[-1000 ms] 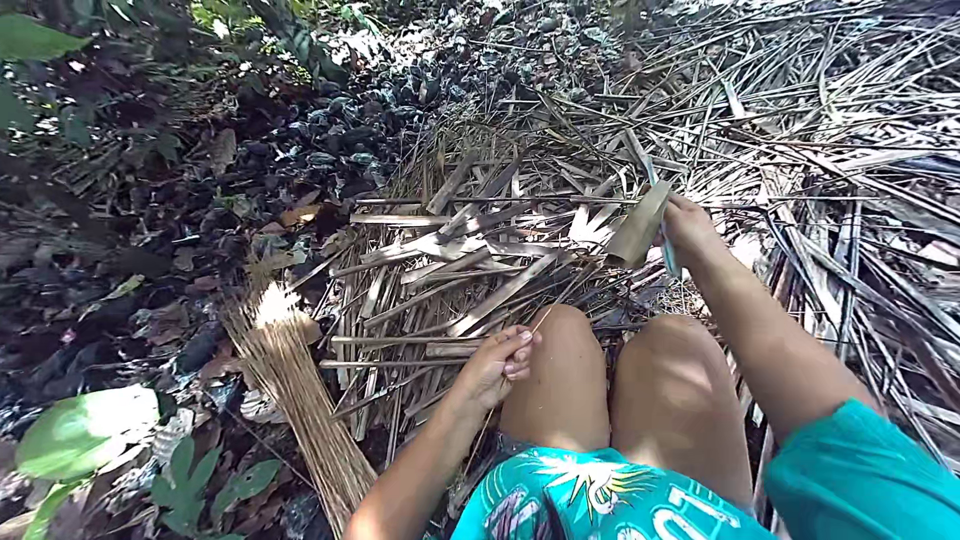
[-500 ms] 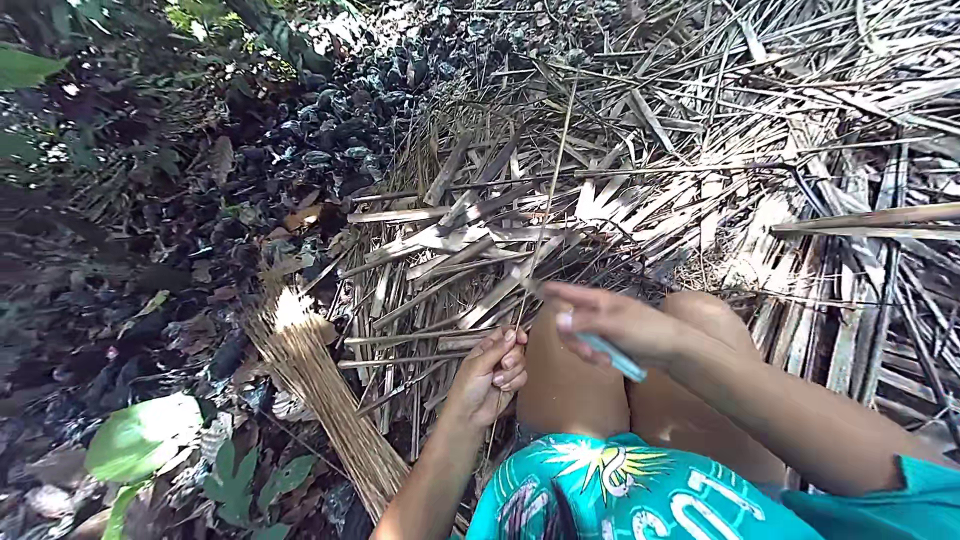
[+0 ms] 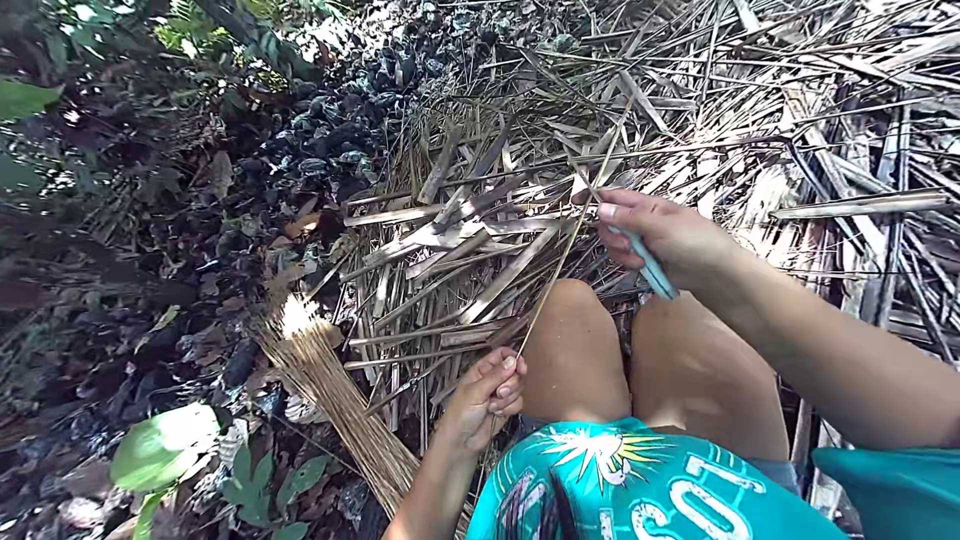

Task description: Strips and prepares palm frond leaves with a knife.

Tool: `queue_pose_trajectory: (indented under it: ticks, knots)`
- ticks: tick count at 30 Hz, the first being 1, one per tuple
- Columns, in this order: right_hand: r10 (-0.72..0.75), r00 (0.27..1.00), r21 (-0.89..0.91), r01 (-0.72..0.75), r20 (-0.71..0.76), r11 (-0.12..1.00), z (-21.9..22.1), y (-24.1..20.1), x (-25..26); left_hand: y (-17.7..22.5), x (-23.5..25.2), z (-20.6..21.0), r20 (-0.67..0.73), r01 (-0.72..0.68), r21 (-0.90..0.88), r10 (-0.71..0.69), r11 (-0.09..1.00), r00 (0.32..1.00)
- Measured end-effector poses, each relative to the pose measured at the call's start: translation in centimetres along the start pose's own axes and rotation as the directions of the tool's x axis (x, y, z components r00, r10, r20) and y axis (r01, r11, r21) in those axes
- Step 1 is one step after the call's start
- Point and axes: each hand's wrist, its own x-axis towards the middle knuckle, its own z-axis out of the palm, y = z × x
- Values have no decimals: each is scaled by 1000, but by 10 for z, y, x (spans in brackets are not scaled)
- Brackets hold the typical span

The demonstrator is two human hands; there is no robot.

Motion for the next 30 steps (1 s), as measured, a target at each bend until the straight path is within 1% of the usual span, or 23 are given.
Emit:
queue_pose_trajectory:
  ticks: [1,2,3,4,5,6,7,9,13,15,17,19,20,22,23,24,25,26,28,29,30]
  knots:
    - [6,1000,-2,-6,6,1000,4,2,-3,-1,0,0,-10,0,4,0,1000,1000]
    - [41,998,-24,-40,44,999,12,7,-9,0,1,0,-21,-4,2,4,1000,1000]
    - [115,988,-72,-107,107,992,23,16,-18,2,3,1,-33,-14,-7,14,1000,999]
    - [221,955,-119,-200,196,972,36,27,-28,3,4,3,-45,-29,-16,28,999,999]
    - [314,905,-158,-279,286,947,50,38,-37,4,5,5,-50,-43,-10,42,999,998]
    - [372,854,-160,-336,363,928,60,44,-43,4,6,5,-50,-56,10,57,998,997]
    - [387,838,-140,-362,385,922,63,44,-44,4,6,4,-44,-73,46,75,996,996]
    - [344,877,-95,-331,335,939,53,33,-37,4,3,-1,-33,-95,126,100,987,994]
    - [115,980,-23,-113,163,993,10,3,-16,1,-12,-17,-11,-86,206,91,975,996]
    - [31,999,1,-31,30,1000,-10,-11,-9,-1,-19,-24,-5,-77,238,81,968,997]
    - [-6,997,31,8,-80,999,-14,-15,-7,-3,-21,-26,-10,-75,252,80,965,997]
    - [18,997,29,-16,-75,999,-2,-8,-13,-2,-20,-26,-49,-70,253,85,965,995]
    - [58,998,11,-58,-31,998,6,0,-19,-1,-19,-26,-67,-68,247,87,967,994]
    - [167,978,-38,-164,125,986,18,16,-29,0,-18,-25,-79,-62,242,84,968,993]
    - [170,974,-58,-163,149,985,15,18,-27,0,-19,-26,-82,-53,245,75,968,994]
    - [113,988,-62,-107,103,992,2,15,-20,-1,-21,-27,-84,-41,254,64,966,994]
    - [21,1000,-43,-21,-16,999,-18,7,-10,-2,-25,-30,-86,-30,258,54,966,995]
    - [-54,984,-54,45,-171,998,-36,-11,-3,-4,-29,-33,-99,-21,261,48,965,994]
    - [-187,903,-29,191,-387,981,-75,-35,6,-7,-34,-38,-155,-19,261,62,965,986]
    - [-223,865,-34,233,-449,972,-76,-42,2,-7,-33,-37,-186,-35,278,90,960,979]
    - [-245,863,-64,242,-441,968,-65,-43,-6,-7,-30,-32,-213,-58,319,131,946,968]
